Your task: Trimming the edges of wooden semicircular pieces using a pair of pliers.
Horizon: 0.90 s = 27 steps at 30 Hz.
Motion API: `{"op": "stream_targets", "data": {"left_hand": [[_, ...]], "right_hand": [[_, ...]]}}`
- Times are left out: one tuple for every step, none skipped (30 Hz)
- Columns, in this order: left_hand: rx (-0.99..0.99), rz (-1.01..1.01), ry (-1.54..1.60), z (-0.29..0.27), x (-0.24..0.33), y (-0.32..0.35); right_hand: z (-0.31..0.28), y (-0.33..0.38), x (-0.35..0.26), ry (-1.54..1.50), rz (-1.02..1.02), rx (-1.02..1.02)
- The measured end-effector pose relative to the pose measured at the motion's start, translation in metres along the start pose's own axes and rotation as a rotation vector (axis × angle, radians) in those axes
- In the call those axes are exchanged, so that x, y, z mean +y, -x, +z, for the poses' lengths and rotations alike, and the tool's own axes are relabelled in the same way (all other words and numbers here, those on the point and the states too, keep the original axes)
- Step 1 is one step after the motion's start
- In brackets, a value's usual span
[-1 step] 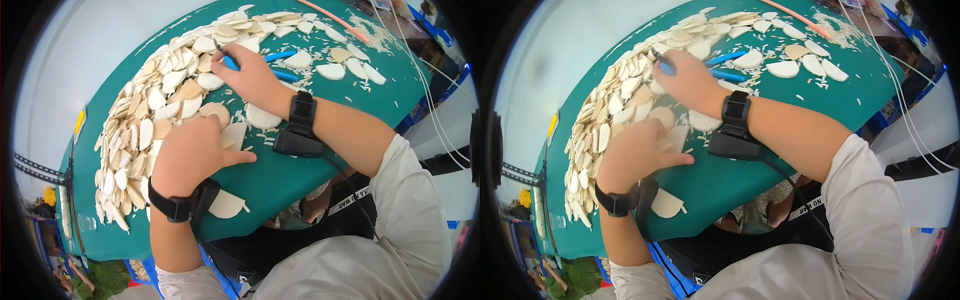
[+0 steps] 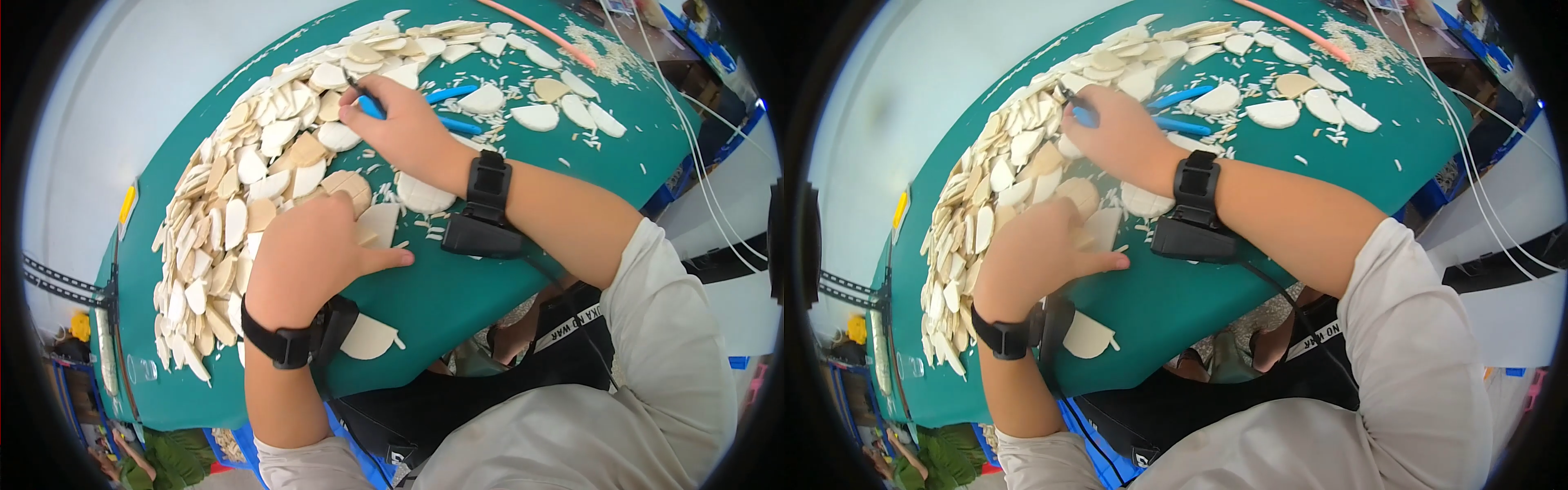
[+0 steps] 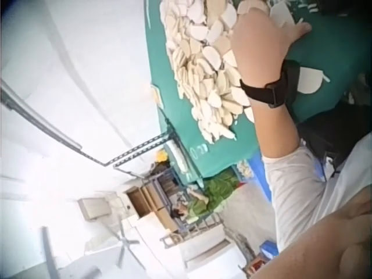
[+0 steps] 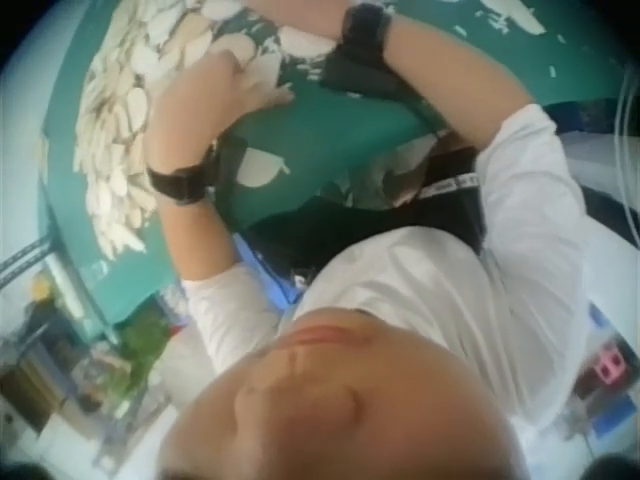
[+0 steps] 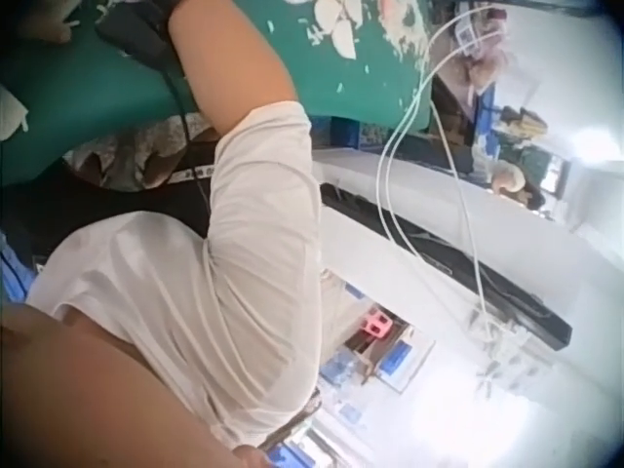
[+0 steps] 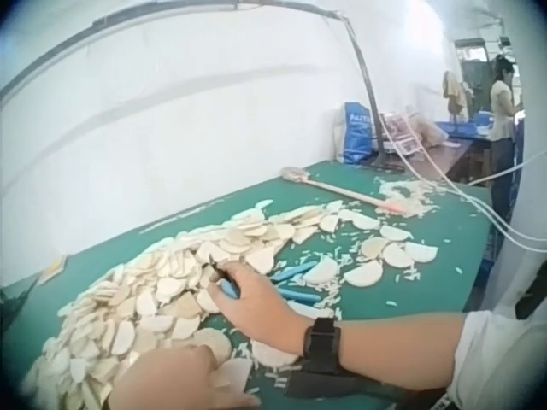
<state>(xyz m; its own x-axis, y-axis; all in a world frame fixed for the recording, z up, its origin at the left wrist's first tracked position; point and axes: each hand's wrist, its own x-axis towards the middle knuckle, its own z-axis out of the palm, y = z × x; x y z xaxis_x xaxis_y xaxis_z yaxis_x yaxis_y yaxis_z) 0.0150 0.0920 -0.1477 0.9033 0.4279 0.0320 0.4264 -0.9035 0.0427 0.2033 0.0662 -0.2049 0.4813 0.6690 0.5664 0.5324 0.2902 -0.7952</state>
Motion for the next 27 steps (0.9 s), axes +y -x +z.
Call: {"op": "stream_targets", "data": {"left_hand": [[0.003, 0.013, 0.003, 0.001, -0.001, 0.0], [-0.004, -0.007, -0.013, 0.001, -0.002, 0.001], [-0.01, -0.029, -0.03, 0.001, -0.003, 0.001], [-0.017, -0.034, 0.0, 0.0, -0.002, 0.0], [-0.013, -0.031, 0.0, -0.001, -0.003, -0.001], [-0.034, -0.012, 0.04, -0.002, -0.005, -0.002], [-0.055, 0.006, 0.081, -0.003, -0.008, -0.004], [-0.049, 0.004, 0.079, -0.005, -0.012, -0.005], [-0.066, 0.011, 0.193, -0.005, -0.018, -0.007], [-0.083, 0.018, 0.308, -0.005, -0.025, -0.01], [-0.078, 0.006, 0.301, -0.012, -0.036, -0.008], [-0.149, 0.024, 0.618, -0.017, -0.048, -0.01], [-0.218, 0.043, 0.936, -0.02, -0.055, -0.009], [-0.11, -0.092, 1.281, -0.021, -0.057, -0.001], [-0.216, 0.136, 1.555, -0.019, -0.07, -0.007], [-0.127, 0.171, 1.659, -0.014, -0.07, -0.006], [-0.039, 0.207, 1.762, -0.011, -0.064, -0.007], [-0.027, 0.207, 1.754, -0.009, -0.065, -0.008], [-0.043, 0.247, 1.773, -0.007, -0.066, -0.009], [-0.065, 0.289, 1.796, -0.006, -0.066, -0.01], [-0.059, 0.291, 1.792, -0.006, -0.064, -0.01], [-0.073, 0.283, 1.785, -0.006, -0.062, -0.009], [-0.089, 0.276, 1.778, -0.007, -0.061, -0.009], [-0.119, 0.277, 1.751, -0.008, -0.062, -0.01], [-0.119, 0.278, 1.751, -0.008, -0.062, -0.011], [-0.086, 0.228, 1.739, -0.006, -0.061, -0.012], [-0.056, 0.179, 1.727, -0.004, -0.06, -0.013]], "right_hand": [[0.002, 0.0, 0.0, -0.022, 0.0, -0.01], [0.003, -0.001, 0.0, -0.017, 0.005, -0.006], [0.003, -0.001, 0.002, -0.008, 0.003, 0.0], [0.002, -0.002, 0.004, -0.025, 0.012, 0.002], [0.002, -0.002, 0.004, -0.048, 0.019, 0.002], [0.0, -0.002, 0.001, -0.041, 0.042, -0.011], [-0.002, -0.002, 0.003, -0.039, 0.038, -0.01], [-0.002, -0.002, 0.003, -0.026, 0.029, -0.001], [-0.003, -0.003, 0.004, -0.012, 0.02, 0.007], [-0.005, -0.004, 0.004, -0.012, 0.013, 0.006], [-0.005, -0.005, -0.003, -0.015, 0.026, 0.014], [-0.007, -0.006, -0.007, -0.015, 0.041, 0.023], [-0.007, -0.006, -0.008, -0.023, 0.035, 0.017], [-0.009, -0.007, -0.008, 0.009, 0.019, 0.08], [-0.01, -0.009, -0.007, 0.04, 0.002, 0.143], [-0.012, -0.01, -0.003, 0.07, 0.004, 0.15], [-0.012, -0.01, -0.003, 0.063, -0.006, 0.147], [-0.012, -0.008, -0.004, 0.073, 0.028, 0.139], [-0.011, -0.008, -0.005, 0.082, 0.062, 0.131], [-0.012, -0.007, -0.004, 0.067, 0.058, 0.108], [-0.012, -0.007, -0.003, 0.065, 0.052, 0.107], [-0.012, -0.006, -0.003, 0.062, 0.083, 0.083], [-0.013, -0.006, -0.005, 0.062, 0.115, 0.06], [-0.012, -0.007, -0.004, 0.062, 0.113, 0.06], [-0.011, -0.007, -0.002, -0.03, 0.068, 0.051], [-0.01, -0.006, -0.004, -0.119, 0.03, 0.042], [-0.011, -0.005, -0.005, -0.114, 0.037, 0.042]]}}
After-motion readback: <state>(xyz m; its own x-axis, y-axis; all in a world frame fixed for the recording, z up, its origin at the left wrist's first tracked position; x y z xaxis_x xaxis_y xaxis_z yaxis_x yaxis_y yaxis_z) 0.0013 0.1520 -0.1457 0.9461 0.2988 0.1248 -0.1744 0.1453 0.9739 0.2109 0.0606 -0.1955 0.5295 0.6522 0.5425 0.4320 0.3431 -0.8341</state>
